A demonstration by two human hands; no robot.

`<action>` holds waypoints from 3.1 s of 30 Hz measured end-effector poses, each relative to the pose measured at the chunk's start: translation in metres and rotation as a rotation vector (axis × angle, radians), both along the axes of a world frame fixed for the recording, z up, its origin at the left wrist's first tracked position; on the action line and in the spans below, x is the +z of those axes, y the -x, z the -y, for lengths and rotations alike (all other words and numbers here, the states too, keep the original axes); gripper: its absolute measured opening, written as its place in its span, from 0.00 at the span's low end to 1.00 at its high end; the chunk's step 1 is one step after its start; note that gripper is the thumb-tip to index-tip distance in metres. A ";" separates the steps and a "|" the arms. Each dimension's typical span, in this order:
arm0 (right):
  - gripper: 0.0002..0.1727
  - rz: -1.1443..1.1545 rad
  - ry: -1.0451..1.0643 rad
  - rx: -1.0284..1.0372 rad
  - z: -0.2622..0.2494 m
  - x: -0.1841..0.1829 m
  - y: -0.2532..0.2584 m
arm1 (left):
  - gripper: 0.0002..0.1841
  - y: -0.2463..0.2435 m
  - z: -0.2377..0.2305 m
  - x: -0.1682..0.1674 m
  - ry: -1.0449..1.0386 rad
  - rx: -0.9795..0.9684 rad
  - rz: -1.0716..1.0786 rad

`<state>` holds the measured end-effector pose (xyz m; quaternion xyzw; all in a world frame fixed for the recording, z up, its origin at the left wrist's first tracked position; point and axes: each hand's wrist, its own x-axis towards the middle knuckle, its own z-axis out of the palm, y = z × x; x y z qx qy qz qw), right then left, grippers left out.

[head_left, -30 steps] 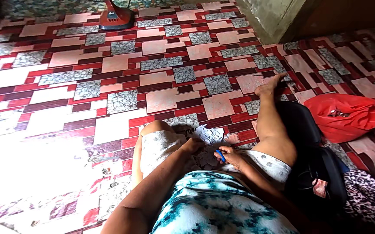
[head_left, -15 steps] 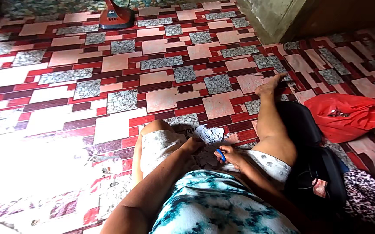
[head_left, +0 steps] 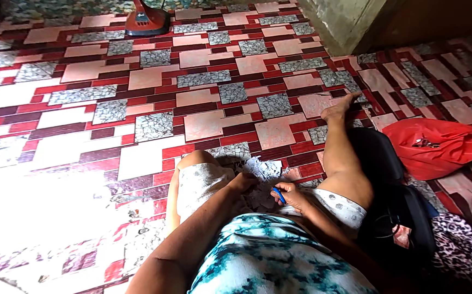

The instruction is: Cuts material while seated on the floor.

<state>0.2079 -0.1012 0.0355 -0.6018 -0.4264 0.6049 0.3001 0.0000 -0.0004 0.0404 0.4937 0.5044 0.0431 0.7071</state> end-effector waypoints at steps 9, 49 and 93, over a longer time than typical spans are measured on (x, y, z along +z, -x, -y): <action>0.15 0.021 0.071 0.082 -0.001 0.004 0.000 | 0.10 0.000 0.000 0.000 0.004 0.016 0.008; 0.13 -0.014 -0.013 0.032 0.000 -0.001 0.000 | 0.09 -0.001 0.000 -0.003 0.011 0.027 0.031; 0.12 0.015 -0.008 0.013 -0.001 -0.001 0.002 | 0.07 -0.005 0.005 -0.005 0.079 0.184 0.086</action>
